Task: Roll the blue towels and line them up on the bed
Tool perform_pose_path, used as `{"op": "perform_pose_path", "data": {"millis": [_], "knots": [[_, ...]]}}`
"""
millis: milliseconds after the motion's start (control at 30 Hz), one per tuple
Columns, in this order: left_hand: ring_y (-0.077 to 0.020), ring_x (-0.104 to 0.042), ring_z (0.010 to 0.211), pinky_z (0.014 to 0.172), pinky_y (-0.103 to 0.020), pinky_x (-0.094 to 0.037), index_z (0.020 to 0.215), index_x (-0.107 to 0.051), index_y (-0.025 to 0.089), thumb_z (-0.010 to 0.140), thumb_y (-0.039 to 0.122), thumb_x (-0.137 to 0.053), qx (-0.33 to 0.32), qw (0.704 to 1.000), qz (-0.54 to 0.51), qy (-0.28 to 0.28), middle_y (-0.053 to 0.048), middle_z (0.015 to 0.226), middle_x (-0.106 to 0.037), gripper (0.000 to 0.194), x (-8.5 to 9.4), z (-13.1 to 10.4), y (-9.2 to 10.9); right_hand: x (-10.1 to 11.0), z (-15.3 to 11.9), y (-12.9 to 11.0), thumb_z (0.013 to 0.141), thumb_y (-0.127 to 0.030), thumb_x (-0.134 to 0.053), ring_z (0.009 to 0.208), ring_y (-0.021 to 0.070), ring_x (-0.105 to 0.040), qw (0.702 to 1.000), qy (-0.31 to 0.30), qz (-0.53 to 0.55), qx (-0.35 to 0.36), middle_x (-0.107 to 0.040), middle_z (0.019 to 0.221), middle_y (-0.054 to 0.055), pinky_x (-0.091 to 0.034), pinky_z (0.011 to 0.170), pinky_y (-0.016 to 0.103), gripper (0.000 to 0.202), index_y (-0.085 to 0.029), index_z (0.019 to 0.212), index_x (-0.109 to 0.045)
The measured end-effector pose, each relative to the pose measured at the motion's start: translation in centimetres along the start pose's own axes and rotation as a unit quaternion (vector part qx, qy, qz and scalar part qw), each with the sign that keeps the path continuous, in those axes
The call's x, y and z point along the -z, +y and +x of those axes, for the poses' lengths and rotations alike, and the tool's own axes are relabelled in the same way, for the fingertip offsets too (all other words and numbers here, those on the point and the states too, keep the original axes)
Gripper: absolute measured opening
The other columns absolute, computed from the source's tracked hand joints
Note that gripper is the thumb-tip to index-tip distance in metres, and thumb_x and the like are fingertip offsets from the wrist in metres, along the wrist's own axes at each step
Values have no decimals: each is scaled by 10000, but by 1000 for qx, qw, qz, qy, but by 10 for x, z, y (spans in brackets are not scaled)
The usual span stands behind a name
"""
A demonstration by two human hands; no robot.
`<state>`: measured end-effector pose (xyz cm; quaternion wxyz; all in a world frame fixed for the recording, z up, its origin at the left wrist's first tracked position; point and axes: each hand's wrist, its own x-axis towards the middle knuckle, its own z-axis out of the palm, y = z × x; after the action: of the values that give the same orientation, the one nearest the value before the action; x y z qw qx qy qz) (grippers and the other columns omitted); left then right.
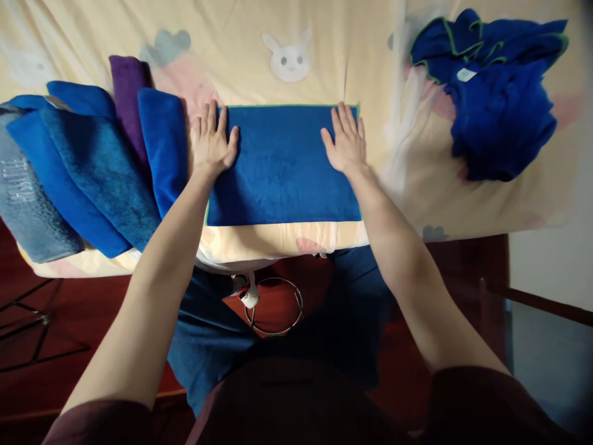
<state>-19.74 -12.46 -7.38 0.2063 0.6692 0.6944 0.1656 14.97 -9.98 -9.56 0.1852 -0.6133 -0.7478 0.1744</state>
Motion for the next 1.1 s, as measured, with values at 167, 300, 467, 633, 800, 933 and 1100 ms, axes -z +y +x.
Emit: {"op": "perform_pose_path", "data": {"millis": [167,300,467,633,800,933,1100], "knots": [[-199,111,1614,1290,-521,151,1659,-241,55,1088,621,-275,-26,999,14,31,-56,1742,-250,804,-16,10,-30,6,5,13,1166,-405,-294,1656,283,-112,997,-30,-69,-5,-156,1728,305,-18,1302,627,675,106,1604,-235],[-278,81,1655,1343,-523,31,1676,-291,102,1069,628,-364,-114,992,24,41,-104,1783,-113,807,-5,-52,-33,22,-39,-8,1155,-359,-339,1664,300,-54,993,-2,-78,91,-110,1763,231,10,1318,632,646,47,1642,-216],[-308,-149,1644,1335,-526,-190,1651,-388,135,1087,510,-343,-258,958,85,-96,-145,1753,-224,679,26,-191,-40,42,-160,-20,1096,-303,-447,1639,262,-231,974,-58,-41,213,-306,1737,70,-167,1363,563,598,-180,1673,-347],[-308,-310,1598,1301,-496,-314,1569,-529,158,1072,356,-391,-208,963,138,-101,-151,1697,-363,553,40,-254,-53,42,-230,-4,1082,-278,-437,1577,264,-388,981,-65,-22,184,-442,1663,86,-299,1331,546,520,-186,1588,-517],[-299,-389,1556,1267,-459,-377,1526,-557,112,1023,192,-399,-166,972,159,-43,-176,1621,-478,534,45,-249,-45,40,-235,2,986,-119,-477,1475,256,-536,993,11,5,116,-621,1518,103,-425,1279,474,490,-144,1430,-683],[-303,-409,1540,1259,-466,-375,1472,-602,112,985,89,-388,-180,968,171,-22,-182,1588,-515,532,43,-239,-32,38,-238,2,893,-7,-467,1378,266,-603,996,52,-1,68,-676,1447,121,-496,1218,454,565,-125,1387,-714],[-344,-533,1431,1164,-512,-468,1376,-669,108,980,79,-431,-168,967,187,-32,-228,1487,-596,463,38,-226,-17,37,-232,-4,897,-20,-496,1297,297,-624,996,51,-35,58,-713,1386,132,-526,1155,482,523,-137,1345,-742]]}}
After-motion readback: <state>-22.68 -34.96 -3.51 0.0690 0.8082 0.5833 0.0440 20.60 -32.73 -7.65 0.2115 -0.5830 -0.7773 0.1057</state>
